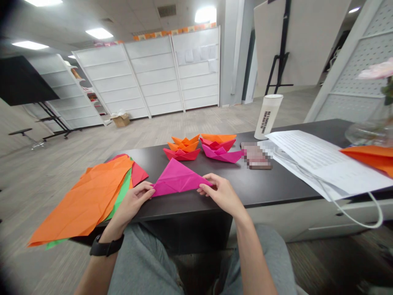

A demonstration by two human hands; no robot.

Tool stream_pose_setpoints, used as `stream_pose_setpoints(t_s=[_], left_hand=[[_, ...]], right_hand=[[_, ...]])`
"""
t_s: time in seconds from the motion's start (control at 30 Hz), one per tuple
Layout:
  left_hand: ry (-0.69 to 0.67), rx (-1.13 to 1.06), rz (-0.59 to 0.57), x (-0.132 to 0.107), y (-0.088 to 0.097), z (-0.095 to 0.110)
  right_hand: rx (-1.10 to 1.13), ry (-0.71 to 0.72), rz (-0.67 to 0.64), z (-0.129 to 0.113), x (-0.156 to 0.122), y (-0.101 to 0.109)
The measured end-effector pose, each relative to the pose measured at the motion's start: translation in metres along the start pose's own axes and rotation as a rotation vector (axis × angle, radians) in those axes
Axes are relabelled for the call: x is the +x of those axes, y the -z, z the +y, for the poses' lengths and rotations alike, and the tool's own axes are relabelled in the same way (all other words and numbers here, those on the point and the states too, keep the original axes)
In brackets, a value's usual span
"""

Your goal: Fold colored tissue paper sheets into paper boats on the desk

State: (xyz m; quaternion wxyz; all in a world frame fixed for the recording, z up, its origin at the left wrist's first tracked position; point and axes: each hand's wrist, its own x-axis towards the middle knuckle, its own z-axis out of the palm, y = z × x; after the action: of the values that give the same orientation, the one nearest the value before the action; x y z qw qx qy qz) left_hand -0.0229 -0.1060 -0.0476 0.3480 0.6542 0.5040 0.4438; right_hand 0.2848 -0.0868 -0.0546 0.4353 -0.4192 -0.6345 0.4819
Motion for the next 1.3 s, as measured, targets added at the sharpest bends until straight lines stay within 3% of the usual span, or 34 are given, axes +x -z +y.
stream_pose_setpoints(t_s=[0.13,0.33,0.57,0.83,1.2,1.3], left_hand=[[0.017,-0.041,0.024,-0.001,-0.002,-0.001],[0.014,0.024,0.032,0.001,-0.002,-0.002],[0.19,-0.073,0.015,0.002,-0.006,0.008],[0.171,-0.251,0.1,-0.001,-0.007,0.009],[0.103,-0.131,-0.002,-0.003,-0.004,0.013],[0.091,-0.123,0.021,-0.003,-0.005,0.014]], right_hand=[[-0.039,0.042,-0.061,-0.004,0.0,0.0],[-0.013,0.003,0.003,0.001,0.003,-0.003],[0.03,-0.021,-0.011,0.004,0.003,-0.002],[0.049,-0.035,0.006,0.006,0.005,0.0],[0.053,-0.051,0.007,0.009,0.006,0.0],[0.048,-0.05,0.004,0.007,0.005,0.0]])
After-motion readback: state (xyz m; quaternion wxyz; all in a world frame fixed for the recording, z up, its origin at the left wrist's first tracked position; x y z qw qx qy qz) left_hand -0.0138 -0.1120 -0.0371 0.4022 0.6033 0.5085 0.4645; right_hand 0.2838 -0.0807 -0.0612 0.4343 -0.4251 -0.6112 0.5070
